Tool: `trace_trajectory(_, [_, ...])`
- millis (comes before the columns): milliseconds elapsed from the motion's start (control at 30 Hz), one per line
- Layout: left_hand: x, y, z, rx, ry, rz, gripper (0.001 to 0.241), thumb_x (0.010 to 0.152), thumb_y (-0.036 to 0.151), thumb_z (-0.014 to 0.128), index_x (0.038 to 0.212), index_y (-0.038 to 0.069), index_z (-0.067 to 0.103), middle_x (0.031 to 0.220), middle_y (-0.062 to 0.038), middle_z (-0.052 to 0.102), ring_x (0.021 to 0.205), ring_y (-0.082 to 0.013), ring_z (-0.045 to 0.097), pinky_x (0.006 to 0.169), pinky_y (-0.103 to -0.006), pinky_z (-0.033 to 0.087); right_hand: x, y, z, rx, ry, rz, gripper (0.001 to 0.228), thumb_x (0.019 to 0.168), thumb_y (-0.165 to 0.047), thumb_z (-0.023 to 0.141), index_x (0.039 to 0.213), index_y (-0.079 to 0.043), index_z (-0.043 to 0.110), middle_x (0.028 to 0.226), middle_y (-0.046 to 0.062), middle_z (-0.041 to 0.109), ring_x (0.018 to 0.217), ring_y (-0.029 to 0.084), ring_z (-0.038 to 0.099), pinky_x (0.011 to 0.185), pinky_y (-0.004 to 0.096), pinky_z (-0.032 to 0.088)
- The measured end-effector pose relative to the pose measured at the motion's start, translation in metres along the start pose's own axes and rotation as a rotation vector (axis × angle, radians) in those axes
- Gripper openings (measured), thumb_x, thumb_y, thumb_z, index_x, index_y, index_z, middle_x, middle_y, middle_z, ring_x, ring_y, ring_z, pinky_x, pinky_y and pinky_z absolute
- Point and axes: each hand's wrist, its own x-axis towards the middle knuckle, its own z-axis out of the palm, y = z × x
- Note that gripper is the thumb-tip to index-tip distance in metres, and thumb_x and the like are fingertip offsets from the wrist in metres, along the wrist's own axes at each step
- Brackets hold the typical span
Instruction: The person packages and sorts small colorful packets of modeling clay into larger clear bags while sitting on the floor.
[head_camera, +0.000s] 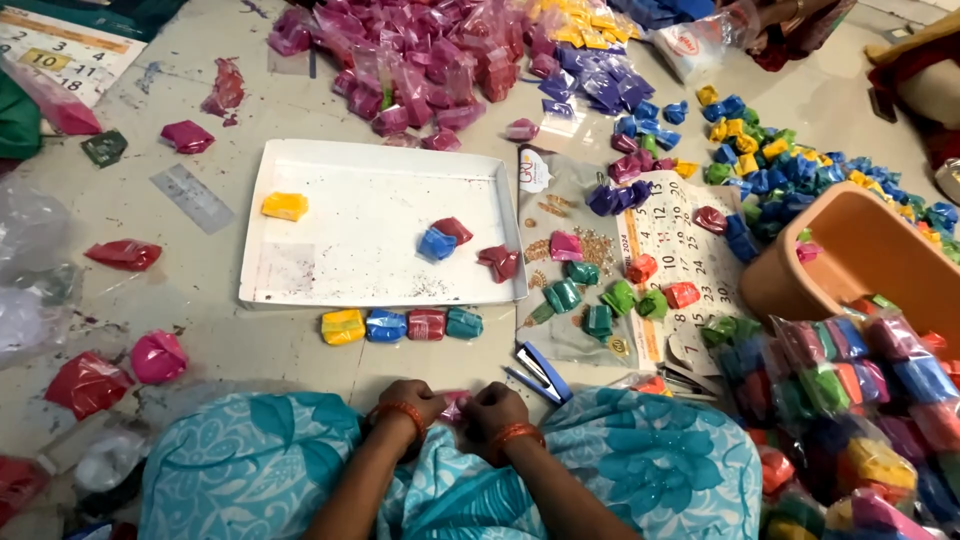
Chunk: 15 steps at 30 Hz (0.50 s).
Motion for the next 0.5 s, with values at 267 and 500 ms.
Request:
trace_trajectory(267, [0.033,-0.028,0.037,0.166,0.079,0.125,0.04,0.077,0.048,0.076,0.093,0.012,0.08,0.102,-0.016,0.075,0.102,-0.0336,0.071,0.095,-0.0424,0.057,0.009,0.015,0.011,-0.241,0.094,-0.183,0.041,0.075,-0.043,0.084,0.091,-0.007,0.071,0.086,0.014,0.074,0.081,0.03,0.073,0.074,0.041,0.058])
trace_trajectory(500, [0.012,-0.001,0.015,0.189,0.063,0.013,0.037,0.081,0.044,0.077,0.1,0.012,0.079,0.118,-0.019,0.068,0.114,-0.0361,0.066,0.1,-0.0455,0.054,-0.007,-0.01,0.001,-0.261,0.111,-0.249,0.046,0.073,-0.044,0.087,0.088,-0.004,0.07,0.084,0.016,0.074,0.08,0.032,0.073,0.074,0.042,0.059])
